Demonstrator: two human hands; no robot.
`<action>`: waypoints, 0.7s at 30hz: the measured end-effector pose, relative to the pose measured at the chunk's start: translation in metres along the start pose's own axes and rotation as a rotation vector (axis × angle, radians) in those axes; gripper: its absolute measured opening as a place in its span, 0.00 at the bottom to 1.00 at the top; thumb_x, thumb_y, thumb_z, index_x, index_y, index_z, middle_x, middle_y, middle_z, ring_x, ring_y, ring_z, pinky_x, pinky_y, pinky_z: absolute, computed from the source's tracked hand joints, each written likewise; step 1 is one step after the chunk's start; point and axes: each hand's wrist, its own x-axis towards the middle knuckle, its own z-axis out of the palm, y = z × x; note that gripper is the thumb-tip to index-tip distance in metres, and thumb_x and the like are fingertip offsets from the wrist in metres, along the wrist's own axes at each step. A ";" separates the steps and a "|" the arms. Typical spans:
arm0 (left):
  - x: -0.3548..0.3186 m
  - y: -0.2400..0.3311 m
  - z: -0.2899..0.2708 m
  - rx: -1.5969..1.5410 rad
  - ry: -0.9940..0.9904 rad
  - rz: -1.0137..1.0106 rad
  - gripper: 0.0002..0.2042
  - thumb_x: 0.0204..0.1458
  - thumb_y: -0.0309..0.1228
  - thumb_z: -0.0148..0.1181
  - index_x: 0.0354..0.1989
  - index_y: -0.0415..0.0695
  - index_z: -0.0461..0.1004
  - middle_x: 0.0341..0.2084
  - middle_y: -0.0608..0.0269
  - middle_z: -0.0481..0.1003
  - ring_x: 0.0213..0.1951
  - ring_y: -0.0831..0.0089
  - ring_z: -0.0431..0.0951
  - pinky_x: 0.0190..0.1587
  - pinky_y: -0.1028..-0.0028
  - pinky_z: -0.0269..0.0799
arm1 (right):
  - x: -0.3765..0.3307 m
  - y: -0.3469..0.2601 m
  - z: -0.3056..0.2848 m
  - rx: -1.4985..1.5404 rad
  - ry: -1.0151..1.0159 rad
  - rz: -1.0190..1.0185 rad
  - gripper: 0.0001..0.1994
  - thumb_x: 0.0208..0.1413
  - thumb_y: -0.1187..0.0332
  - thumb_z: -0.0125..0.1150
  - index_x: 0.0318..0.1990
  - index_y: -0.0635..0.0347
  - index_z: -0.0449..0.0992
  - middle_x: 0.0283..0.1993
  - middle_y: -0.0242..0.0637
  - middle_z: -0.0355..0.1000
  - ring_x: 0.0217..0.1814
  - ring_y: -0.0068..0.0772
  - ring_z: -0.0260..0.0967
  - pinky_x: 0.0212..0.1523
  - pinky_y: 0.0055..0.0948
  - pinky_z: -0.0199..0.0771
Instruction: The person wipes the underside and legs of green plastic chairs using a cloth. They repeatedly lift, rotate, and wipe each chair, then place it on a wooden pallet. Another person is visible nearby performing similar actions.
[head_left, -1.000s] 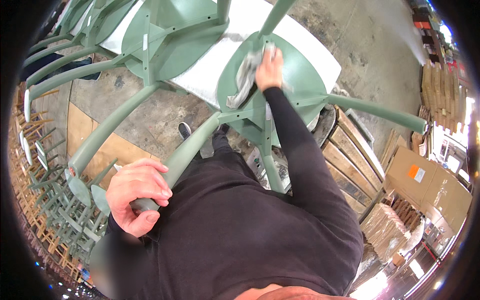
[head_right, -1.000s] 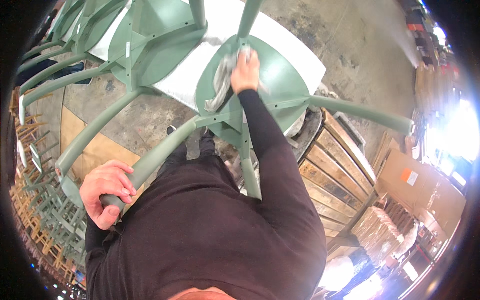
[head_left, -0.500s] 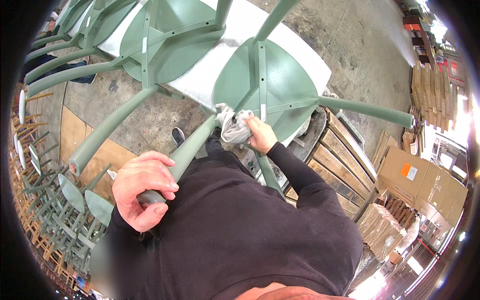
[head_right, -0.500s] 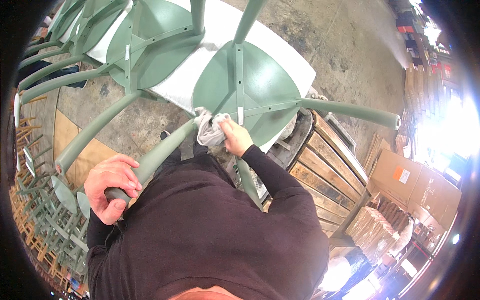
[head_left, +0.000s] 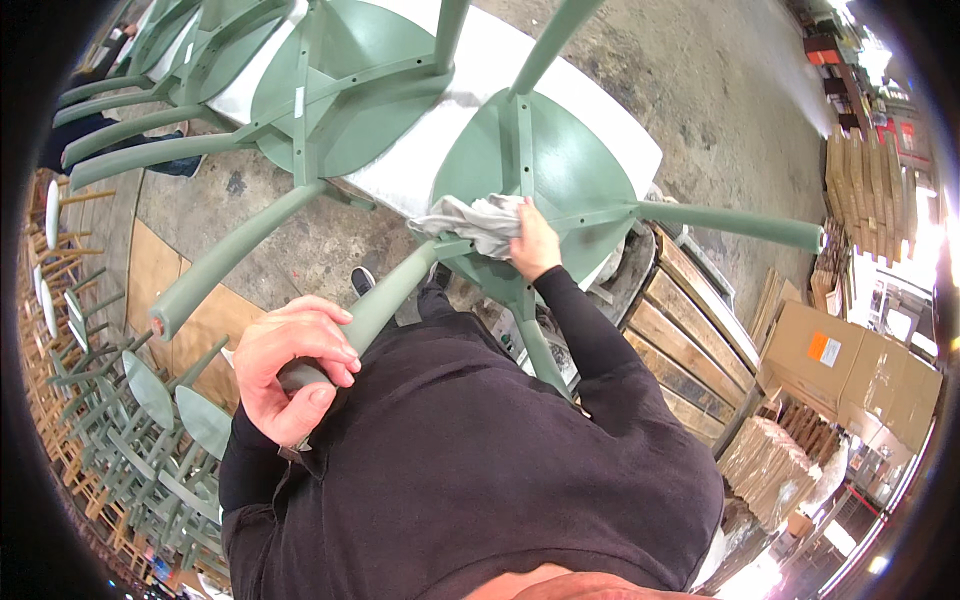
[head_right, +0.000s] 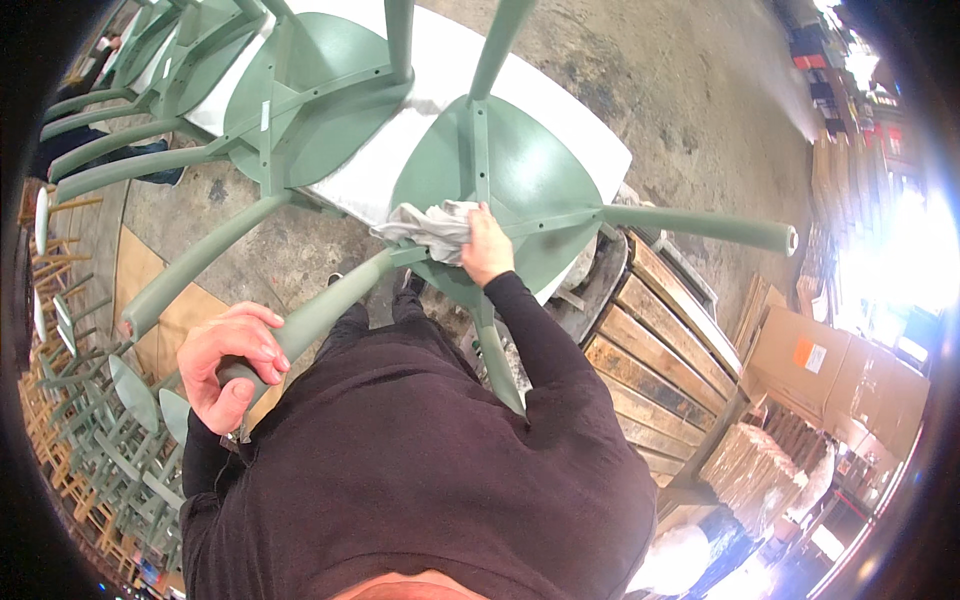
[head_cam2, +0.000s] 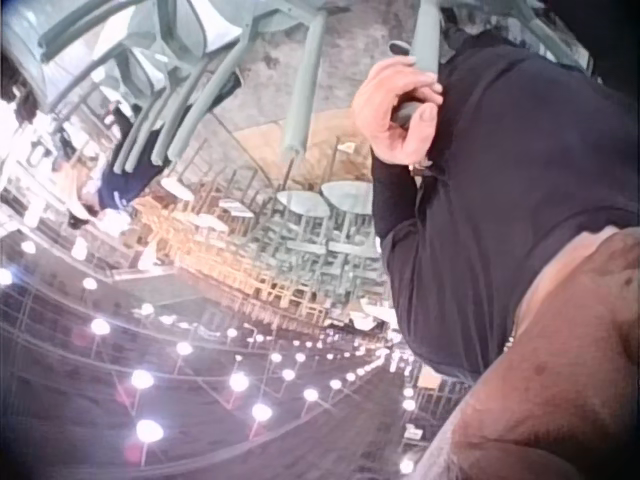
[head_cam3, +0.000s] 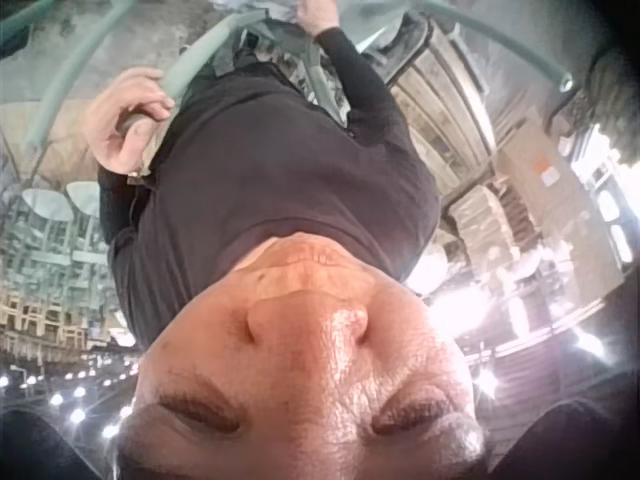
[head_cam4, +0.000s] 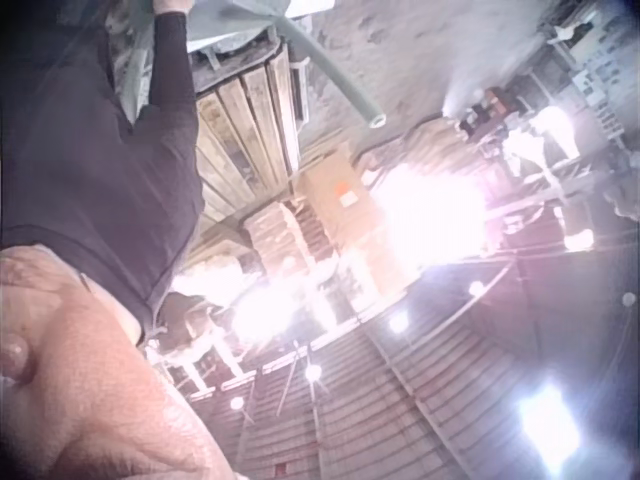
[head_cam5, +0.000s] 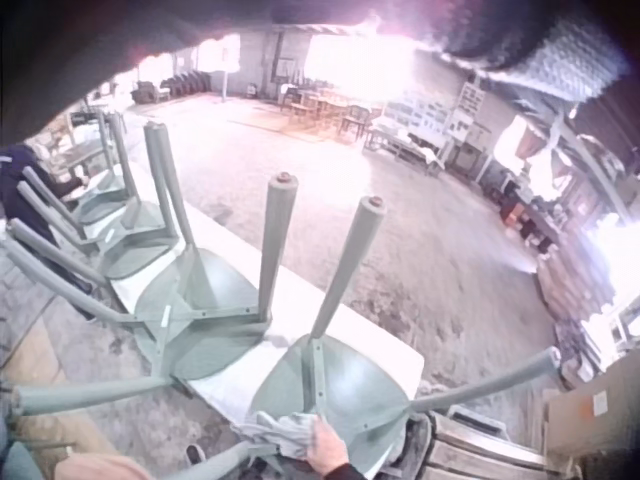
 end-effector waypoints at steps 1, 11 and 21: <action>0.001 0.000 0.000 -0.016 0.002 0.008 0.15 0.56 0.43 0.61 0.37 0.42 0.78 0.19 0.66 0.79 0.27 0.66 0.83 0.47 0.57 0.76 | -0.001 0.007 -0.008 0.069 0.097 0.057 0.32 0.46 0.78 0.59 0.64 0.66 0.66 0.66 0.58 0.67 0.70 0.60 0.64 0.69 0.51 0.66; -0.002 0.005 -0.003 -0.011 0.003 -0.052 0.13 0.55 0.40 0.62 0.38 0.42 0.80 0.20 0.65 0.80 0.29 0.65 0.84 0.48 0.56 0.76 | 0.037 -0.027 0.033 -0.264 0.219 -0.038 0.27 0.49 0.63 0.68 0.59 0.54 0.72 0.77 0.66 0.43 0.81 0.70 0.39 0.77 0.64 0.43; 0.001 0.000 0.000 -0.037 -0.035 -0.023 0.14 0.57 0.41 0.61 0.37 0.40 0.79 0.20 0.65 0.80 0.29 0.65 0.84 0.48 0.56 0.77 | 0.135 0.001 0.007 -0.164 0.321 -0.025 0.25 0.51 0.69 0.64 0.58 0.56 0.69 0.72 0.72 0.51 0.73 0.72 0.53 0.69 0.60 0.61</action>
